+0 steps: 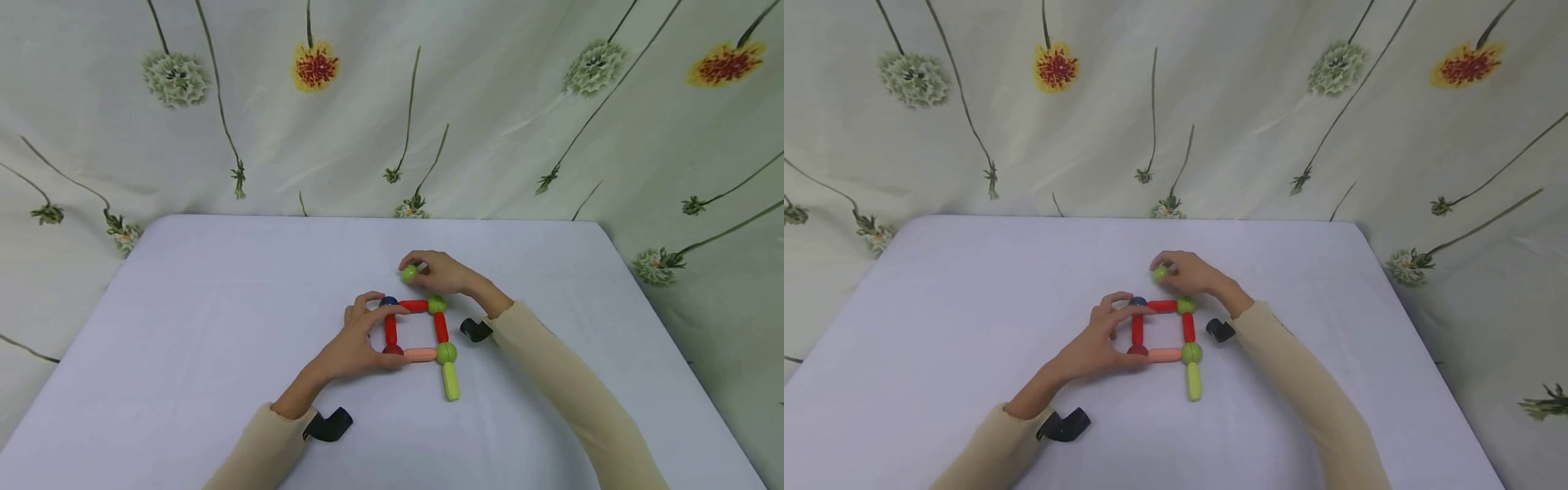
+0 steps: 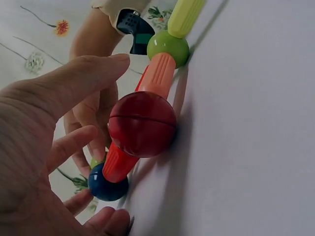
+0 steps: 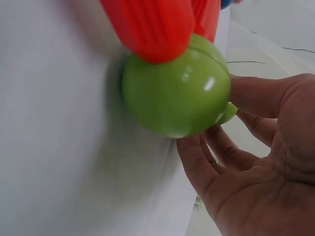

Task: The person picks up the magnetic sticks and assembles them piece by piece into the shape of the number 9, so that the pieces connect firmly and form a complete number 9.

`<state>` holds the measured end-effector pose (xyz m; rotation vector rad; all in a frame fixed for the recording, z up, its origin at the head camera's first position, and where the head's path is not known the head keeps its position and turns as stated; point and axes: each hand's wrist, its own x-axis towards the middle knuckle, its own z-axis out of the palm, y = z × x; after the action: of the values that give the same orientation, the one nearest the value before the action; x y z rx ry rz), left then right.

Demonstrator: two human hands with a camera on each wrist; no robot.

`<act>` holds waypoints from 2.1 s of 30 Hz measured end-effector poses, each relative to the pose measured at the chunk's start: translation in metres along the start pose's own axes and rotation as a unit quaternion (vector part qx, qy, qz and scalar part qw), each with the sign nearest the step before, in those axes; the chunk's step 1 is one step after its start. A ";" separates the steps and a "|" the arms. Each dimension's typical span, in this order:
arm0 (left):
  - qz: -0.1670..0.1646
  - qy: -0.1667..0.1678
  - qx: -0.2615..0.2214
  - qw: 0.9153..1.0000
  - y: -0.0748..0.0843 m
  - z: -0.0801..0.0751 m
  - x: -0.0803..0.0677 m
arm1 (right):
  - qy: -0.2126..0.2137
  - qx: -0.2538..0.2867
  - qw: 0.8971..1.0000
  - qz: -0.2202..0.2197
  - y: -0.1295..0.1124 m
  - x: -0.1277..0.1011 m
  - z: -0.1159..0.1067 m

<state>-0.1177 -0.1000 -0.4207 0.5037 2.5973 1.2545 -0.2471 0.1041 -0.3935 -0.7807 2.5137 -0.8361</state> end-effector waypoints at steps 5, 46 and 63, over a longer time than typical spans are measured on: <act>-0.014 -0.037 -0.003 0.999 -0.007 -0.003 0.001 | 0.015 0.020 1.000 0.001 0.000 -0.012 -0.006; -0.027 -0.060 -0.056 0.996 -0.015 -0.010 0.004 | -0.129 -0.044 0.988 -0.073 -0.036 -0.186 0.040; -0.024 -0.056 -0.055 0.997 -0.016 -0.008 0.004 | -0.128 -0.116 0.982 -0.070 -0.030 -0.177 0.057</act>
<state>-0.1273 -0.1137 -0.4287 0.4751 2.4181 1.3059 -0.0700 0.1670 -0.3865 -1.0776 2.3703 -0.4523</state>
